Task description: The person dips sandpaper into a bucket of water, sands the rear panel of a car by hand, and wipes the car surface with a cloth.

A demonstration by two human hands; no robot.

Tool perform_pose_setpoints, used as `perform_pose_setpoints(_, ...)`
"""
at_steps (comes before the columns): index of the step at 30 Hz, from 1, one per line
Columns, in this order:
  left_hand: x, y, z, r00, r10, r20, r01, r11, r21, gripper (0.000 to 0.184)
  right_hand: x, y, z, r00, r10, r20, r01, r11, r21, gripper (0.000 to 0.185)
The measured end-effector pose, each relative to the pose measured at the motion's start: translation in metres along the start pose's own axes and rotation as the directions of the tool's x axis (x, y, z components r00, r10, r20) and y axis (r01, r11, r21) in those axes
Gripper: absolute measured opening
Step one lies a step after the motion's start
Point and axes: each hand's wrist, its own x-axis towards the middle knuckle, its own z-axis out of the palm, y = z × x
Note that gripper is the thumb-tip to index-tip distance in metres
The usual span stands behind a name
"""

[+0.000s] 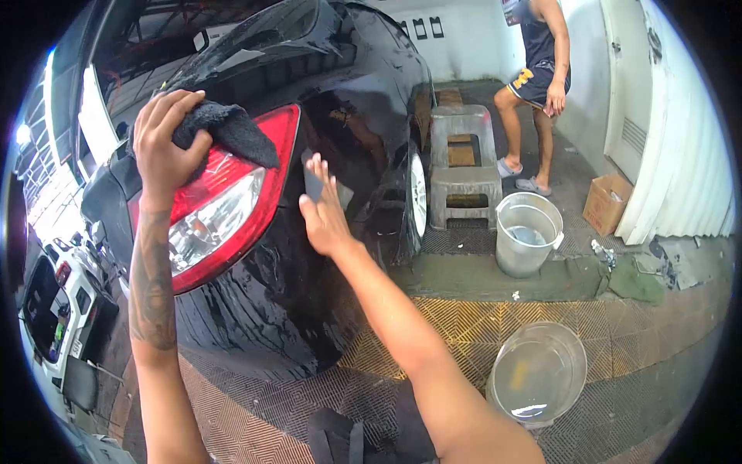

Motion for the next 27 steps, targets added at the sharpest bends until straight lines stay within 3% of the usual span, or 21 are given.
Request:
perform_pose_setpoints(4, -0.004, 0.000, -0.001, 0.997, -0.053, 0.049, 0.054, 0.998, -0.022, 0.042, -0.039, -0.028, 0.008, 0.989, -0.099, 0.109, 0.101, 0.995, -0.014, 0.066)
perform_pose_setpoints(6, -0.006, -0.001, -0.001, 0.997, -0.061, 0.049, 0.062, 0.998, -0.013, 0.043, -0.014, -0.019, 0.007, 0.993, -0.110, 0.050, 0.113, 0.992, -0.063, 0.066)
perform_pose_setpoints(8, -0.008, -0.001, 0.000, 0.998, -0.057, 0.022, 0.057, 0.998, -0.006, 0.043, 0.008, -0.016, 0.010, 0.999, -0.032, 0.003, 0.032, 0.999, 0.015, 0.066)
perform_pose_setpoints(12, -0.004, -0.002, -0.001, 0.996, -0.058, 0.066, 0.060, 0.998, -0.022, 0.042, -0.042, -0.044, 0.018, 0.995, -0.087, 0.056, 0.090, 0.995, -0.050, 0.066)
perform_pose_setpoints(14, -0.002, 0.000, 0.000, 0.981, -0.079, 0.175, 0.084, 0.996, -0.020, 0.042, -0.036, -0.041, 0.013, 0.994, -0.074, 0.078, 0.080, 0.994, -0.072, 0.065)
perform_pose_setpoints(16, -0.001, 0.012, 0.003, 0.932, -0.091, 0.352, 0.090, 0.996, 0.019, 0.043, -0.010, -0.022, 0.016, 1.000, -0.004, -0.009, 0.004, 0.998, -0.062, 0.064)
perform_pose_setpoints(18, -0.003, 0.028, 0.017, 0.927, -0.004, 0.376, 0.005, 1.000, -0.002, 0.041, 0.010, -0.011, 0.016, 0.992, 0.085, -0.091, -0.087, 0.996, -0.015, 0.063)
perform_pose_setpoints(20, 0.002, 0.046, 0.030, 0.863, 0.001, 0.505, -0.008, 1.000, 0.011, 0.058, -0.004, -0.019, 0.019, 0.990, 0.081, -0.114, -0.079, 0.997, 0.018, 0.062)
perform_pose_setpoints(22, 0.012, 0.057, 0.041, 0.774, 0.003, 0.634, -0.022, 1.000, 0.021, 0.058, -0.043, -0.040, 0.025, 0.989, 0.115, -0.093, -0.113, 0.993, 0.025, 0.065)
perform_pose_setpoints(25, 0.016, 0.062, 0.061, 0.775, 0.030, 0.631, -0.045, 0.999, 0.009, 0.045, -0.061, -0.048, 0.019, 0.990, 0.142, 0.006, -0.142, 0.989, -0.050, 0.066)
perform_pose_setpoints(27, 0.020, 0.062, 0.069, 0.777, 0.035, 0.628, -0.039, 0.999, -0.007, 0.039, -0.035, -0.036, 0.019, 0.991, 0.132, -0.031, -0.135, 0.981, -0.136, 0.066)
